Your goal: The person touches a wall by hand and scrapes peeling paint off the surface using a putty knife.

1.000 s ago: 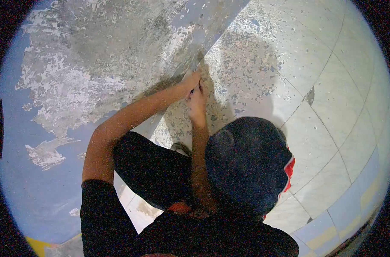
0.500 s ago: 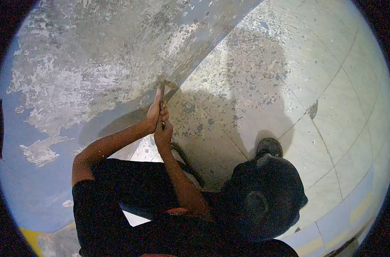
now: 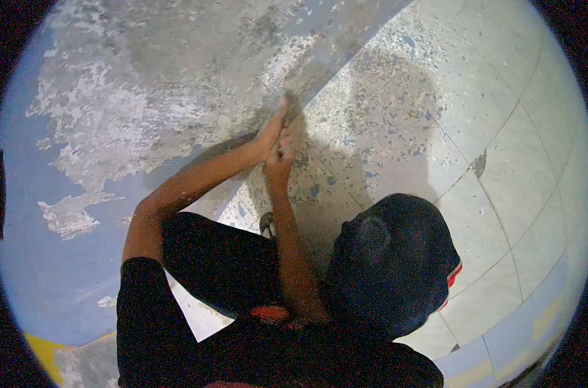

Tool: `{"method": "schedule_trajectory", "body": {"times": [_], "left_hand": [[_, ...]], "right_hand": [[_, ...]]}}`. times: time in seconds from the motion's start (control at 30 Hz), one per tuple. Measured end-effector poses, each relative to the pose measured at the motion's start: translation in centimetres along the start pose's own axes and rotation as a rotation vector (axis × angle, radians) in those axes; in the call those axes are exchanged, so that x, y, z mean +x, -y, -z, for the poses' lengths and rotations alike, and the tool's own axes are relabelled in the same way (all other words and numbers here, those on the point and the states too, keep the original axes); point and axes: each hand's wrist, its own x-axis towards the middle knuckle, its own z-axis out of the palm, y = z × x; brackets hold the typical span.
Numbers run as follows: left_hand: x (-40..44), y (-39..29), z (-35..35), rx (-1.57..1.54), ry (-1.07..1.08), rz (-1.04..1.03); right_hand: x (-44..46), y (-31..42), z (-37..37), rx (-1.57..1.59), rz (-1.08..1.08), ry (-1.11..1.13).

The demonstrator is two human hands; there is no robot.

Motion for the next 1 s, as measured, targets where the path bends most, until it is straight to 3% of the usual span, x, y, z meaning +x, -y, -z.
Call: {"method": "schedule_trajectory", "body": {"times": [0.03, 0.1, 0.13, 0.23, 0.3, 0.43, 0.6, 0.7, 0.73, 0.83, 0.9, 0.93, 1.0], "left_hand": [[0.5, -1.2, -1.2, 0.002, 0.077, -0.025], [1.1, -3.0, -3.5, -0.001, 0.083, -0.048], [1.3, -2.7, -4.1, -0.008, 0.089, -0.04], [0.2, -0.4, -2.9, -0.046, 0.059, -0.053], [0.8, 0.5, -3.1, -0.074, 0.012, -0.062], [-1.4, 5.1, 1.1, -0.131, -0.105, -0.067], [-2.3, 8.2, 3.8, -0.208, -0.086, -0.02], [-2.1, 6.7, 3.4, -0.227, -0.11, 0.005], [-1.7, 5.6, 2.2, -0.22, -0.127, -0.075], [0.4, 2.5, -0.5, 0.026, -0.06, -0.389], [0.9, -0.7, -2.7, 0.005, 0.006, -0.197], [1.1, -1.8, -3.7, 0.013, 0.007, -0.205], [1.6, -3.4, -5.5, -0.116, 0.103, -0.136]], "right_hand": [[1.1, 1.2, 0.7, 0.005, 0.017, 0.008], [2.8, 4.1, 1.9, 0.167, -0.333, 0.054], [2.8, 4.8, 2.2, 0.157, -0.332, 0.052], [3.3, 5.9, 3.0, 0.258, -0.22, -0.007], [2.3, 2.8, 3.2, 0.173, 0.089, 0.004], [-2.5, -2.2, 3.2, -0.085, -0.092, 0.11], [-6.8, -3.0, 2.8, -0.137, -0.06, 0.157], [-5.7, -1.7, 2.8, -0.206, -0.055, 0.167], [-4.4, -1.3, 2.9, -0.266, -0.091, 0.194], [0.6, 0.1, 3.1, -0.323, 0.337, 0.102], [3.3, 3.0, 3.5, -0.214, 0.349, 0.102], [4.1, 4.9, 3.7, -0.205, 0.355, 0.098], [5.2, 7.9, 4.0, -0.23, 0.116, 0.063]]}}
